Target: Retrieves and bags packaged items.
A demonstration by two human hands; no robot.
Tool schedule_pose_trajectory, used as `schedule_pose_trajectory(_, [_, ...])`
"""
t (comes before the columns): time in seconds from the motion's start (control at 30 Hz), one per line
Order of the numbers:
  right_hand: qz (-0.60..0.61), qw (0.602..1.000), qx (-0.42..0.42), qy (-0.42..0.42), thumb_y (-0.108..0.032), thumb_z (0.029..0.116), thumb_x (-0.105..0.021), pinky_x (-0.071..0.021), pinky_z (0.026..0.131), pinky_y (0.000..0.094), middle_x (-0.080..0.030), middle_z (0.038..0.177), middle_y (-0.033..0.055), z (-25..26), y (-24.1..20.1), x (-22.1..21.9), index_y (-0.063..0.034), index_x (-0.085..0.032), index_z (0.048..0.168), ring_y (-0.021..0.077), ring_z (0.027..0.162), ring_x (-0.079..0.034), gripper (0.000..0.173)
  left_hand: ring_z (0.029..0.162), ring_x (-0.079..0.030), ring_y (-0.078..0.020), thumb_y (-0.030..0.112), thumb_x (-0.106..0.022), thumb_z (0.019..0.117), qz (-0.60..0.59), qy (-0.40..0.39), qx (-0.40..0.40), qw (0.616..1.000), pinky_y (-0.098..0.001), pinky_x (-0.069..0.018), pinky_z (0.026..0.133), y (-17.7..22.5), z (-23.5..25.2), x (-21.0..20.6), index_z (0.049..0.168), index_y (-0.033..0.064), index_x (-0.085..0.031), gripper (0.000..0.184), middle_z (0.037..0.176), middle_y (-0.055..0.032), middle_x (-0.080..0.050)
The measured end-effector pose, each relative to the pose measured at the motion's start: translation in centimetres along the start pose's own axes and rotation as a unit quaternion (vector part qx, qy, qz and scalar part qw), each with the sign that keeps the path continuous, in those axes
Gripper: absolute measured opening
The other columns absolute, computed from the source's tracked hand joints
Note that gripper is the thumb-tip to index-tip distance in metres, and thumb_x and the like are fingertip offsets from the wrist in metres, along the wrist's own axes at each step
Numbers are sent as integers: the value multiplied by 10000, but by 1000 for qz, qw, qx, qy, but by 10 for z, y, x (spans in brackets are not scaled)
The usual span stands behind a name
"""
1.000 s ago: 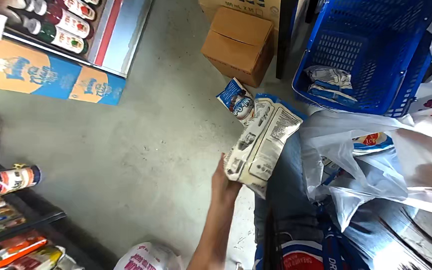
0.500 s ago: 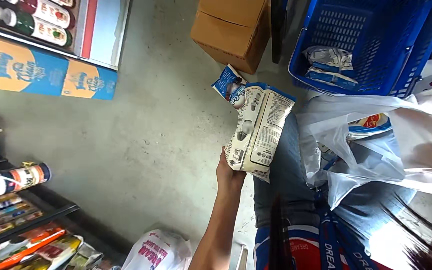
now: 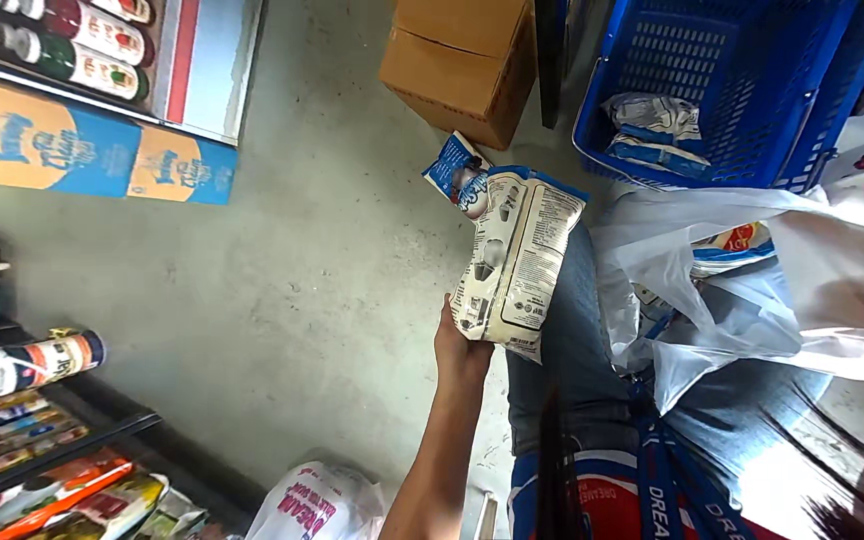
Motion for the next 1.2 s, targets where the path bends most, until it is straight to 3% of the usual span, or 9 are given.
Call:
schedule_pose_trajectory(0.37, [9, 1000, 1, -5, -193, 908, -728, -591, 870, 205, -764, 1025, -61, -1, 0, 1, -186, -734, 1094, 31, 957, -715, 187, 879, -716, -191, 374, -231, 1126, 17, -27, -19, 999, -400, -608, 781, 1, -5, -4, 1173, 68, -557, 450, 939, -89, -708])
schedule_pose_trajectory(0.53, [-2, 999, 18, -46, -196, 951, -668, -583, 874, 187, -761, 1035, -83, 5, -6, -4, -221, -748, 1121, 5, 960, -706, 190, 862, -739, -94, 257, -216, 1130, 114, -116, -82, 983, -293, -629, 780, 23, -35, -15, 1120, 79, -622, 443, 914, -8, -756])
schedule_pose_trajectory(0.63, [14, 999, 11, -48, -173, 952, -649, -588, 853, 189, -762, 1024, -73, 11, -8, -5, -217, -751, 1120, 7, 937, -709, 201, 851, -729, -38, 257, -260, 1113, 173, -213, -59, 960, -239, -613, 790, 35, -56, -24, 969, 169, -734, 503, 899, 30, -773])
schedule_pose_trajectory(0.77, [39, 999, -9, -21, -145, 953, -604, -597, 816, 199, -762, 998, -56, 24, -5, 0, -204, -755, 1121, 11, 891, -711, 234, 734, -692, 28, 430, -573, 1006, 232, -325, -52, 915, -168, -581, 693, 42, -82, -36, 868, 244, -792, 319, 791, 86, -744])
schedule_pose_trajectory(0.9, [95, 995, -14, 19, -92, 948, -531, -600, 781, 211, -760, 933, -23, 36, 0, 0, -171, -752, 1024, 29, 847, -714, 246, 732, -657, 88, 469, -555, 1005, 254, -452, -56, 854, -105, -537, 664, 45, -107, -55, 921, 253, -784, 325, 800, 149, -727])
schedule_pose_trajectory(1.0, [82, 996, -14, -18, -109, 939, -585, -599, 793, 206, -763, 954, -40, 30, 2, -17, -197, -757, 1034, 23, 864, -715, 215, 686, -636, 101, 436, -531, 1026, 299, -413, -99, 855, -107, -532, 631, 42, -114, -72, 868, 293, -763, 315, 749, 179, -699])
schedule_pose_trajectory(1.1, [74, 997, -19, -31, -117, 933, -623, -607, 801, 221, -767, 967, -34, 22, 2, -26, -188, -755, 1024, 34, 876, -721, 175, 649, -573, 105, 320, -482, 1067, 358, -390, -213, 821, -111, -495, 610, 23, -122, -102, 817, 208, -676, 335, 697, 169, -614])
schedule_pose_trajectory(1.17, [77, 996, -25, -44, -127, 937, -640, -608, 815, 224, -769, 990, -32, 19, 1, -26, -180, -756, 1045, 37, 898, -724, 168, 582, -498, 58, 193, -503, 1057, 407, -407, -305, 758, -120, -437, 558, -3, -133, -132, 805, 41, -615, 315, 649, 59, -525])
schedule_pose_trajectory(1.2, [74, 996, -26, -53, -129, 936, -643, -607, 822, 221, -769, 1002, -37, 19, 2, -28, -183, -755, 1059, 35, 908, -724, 175, 573, -520, -11, 177, -537, 1037, 439, -412, -322, 731, -173, -453, 552, -22, -134, -148, 827, -24, -625, 303, 650, -18, -546])
Point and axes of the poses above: each hand's wrist, its own z-axis towards the middle knuckle, its own x-axis out of the back of the hand, y = z × x, the point moved 8 cm from there along z, towards the middle knuckle
